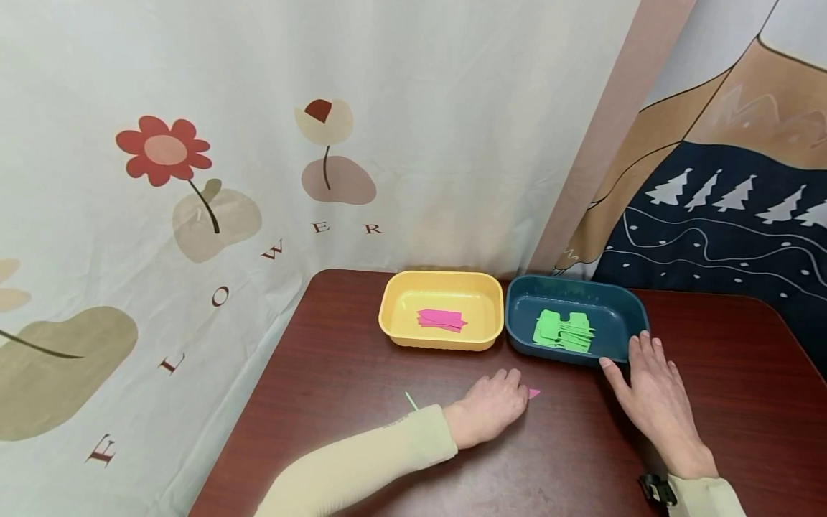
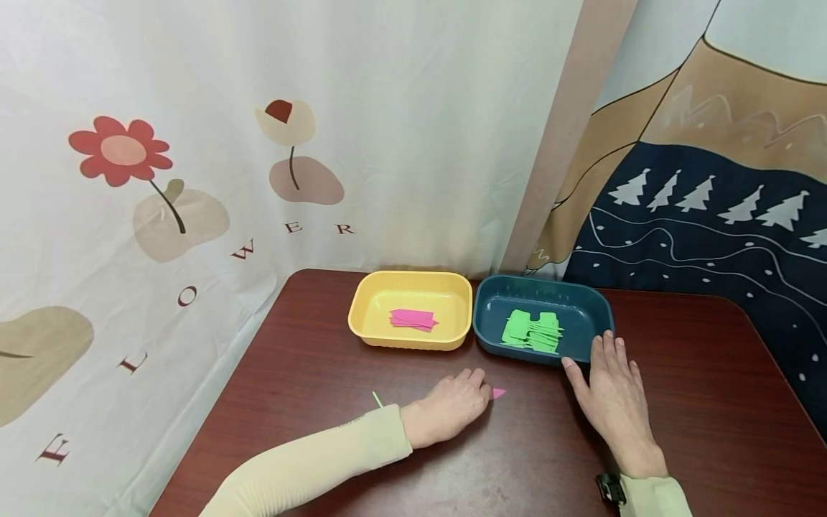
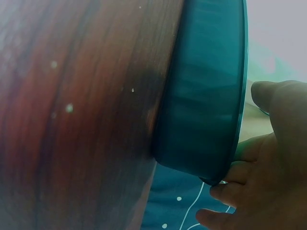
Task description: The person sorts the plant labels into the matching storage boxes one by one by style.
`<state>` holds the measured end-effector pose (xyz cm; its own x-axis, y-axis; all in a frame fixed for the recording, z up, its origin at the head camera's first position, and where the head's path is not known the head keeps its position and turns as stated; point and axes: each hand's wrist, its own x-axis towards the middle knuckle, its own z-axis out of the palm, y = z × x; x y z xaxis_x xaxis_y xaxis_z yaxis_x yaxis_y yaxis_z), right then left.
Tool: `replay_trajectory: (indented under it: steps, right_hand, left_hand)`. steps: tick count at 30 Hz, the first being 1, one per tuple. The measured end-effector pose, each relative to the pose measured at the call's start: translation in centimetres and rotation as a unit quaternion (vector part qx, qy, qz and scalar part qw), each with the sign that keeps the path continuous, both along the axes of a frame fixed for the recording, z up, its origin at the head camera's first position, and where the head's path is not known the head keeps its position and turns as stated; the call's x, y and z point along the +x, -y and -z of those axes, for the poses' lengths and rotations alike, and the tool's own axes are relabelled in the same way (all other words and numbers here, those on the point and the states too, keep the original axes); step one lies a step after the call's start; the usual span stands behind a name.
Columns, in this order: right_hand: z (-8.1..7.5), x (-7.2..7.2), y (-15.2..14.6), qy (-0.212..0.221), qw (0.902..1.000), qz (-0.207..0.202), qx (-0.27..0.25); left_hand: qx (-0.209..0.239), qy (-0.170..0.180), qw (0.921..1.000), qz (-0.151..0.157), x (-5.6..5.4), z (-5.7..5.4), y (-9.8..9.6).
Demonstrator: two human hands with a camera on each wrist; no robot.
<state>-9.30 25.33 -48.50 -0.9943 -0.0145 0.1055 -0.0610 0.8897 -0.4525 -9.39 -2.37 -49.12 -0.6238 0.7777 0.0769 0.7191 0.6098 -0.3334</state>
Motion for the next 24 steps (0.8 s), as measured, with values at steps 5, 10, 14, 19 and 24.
replay_trajectory:
  steps: [5, 10, 14, 19, 24]
  right_hand:
    - [0.05, 0.03, 0.01, -0.001, 1.0, 0.0, 0.0]
    - [0.02, 0.07, -0.01, 0.0, 1.0, 0.0, 0.0]
    - [0.05, 0.08, -0.03, 0.003, 1.0, -0.001, -0.001]
    - [0.04, 0.04, -0.09, -0.002, 1.0, -0.003, 0.0]
    - [-0.11, 0.11, -0.1, -0.01, 0.9999, -0.004, 0.0]
  left_hand:
    - [0.013, 0.002, 0.9999, 0.008, -0.43, -0.21, 0.11]
    - [0.009, 0.018, 0.9997, 0.011, -0.79, -0.34, 0.06]
    - [-0.003, 0.04, 0.9992, 0.006, -0.9, -0.67, -0.14]
    - [-0.023, 0.058, 0.998, -0.007, -0.95, -0.98, -0.45]
    - [-0.035, 0.073, 0.9966, -0.019, -0.99, -0.97, -0.67]
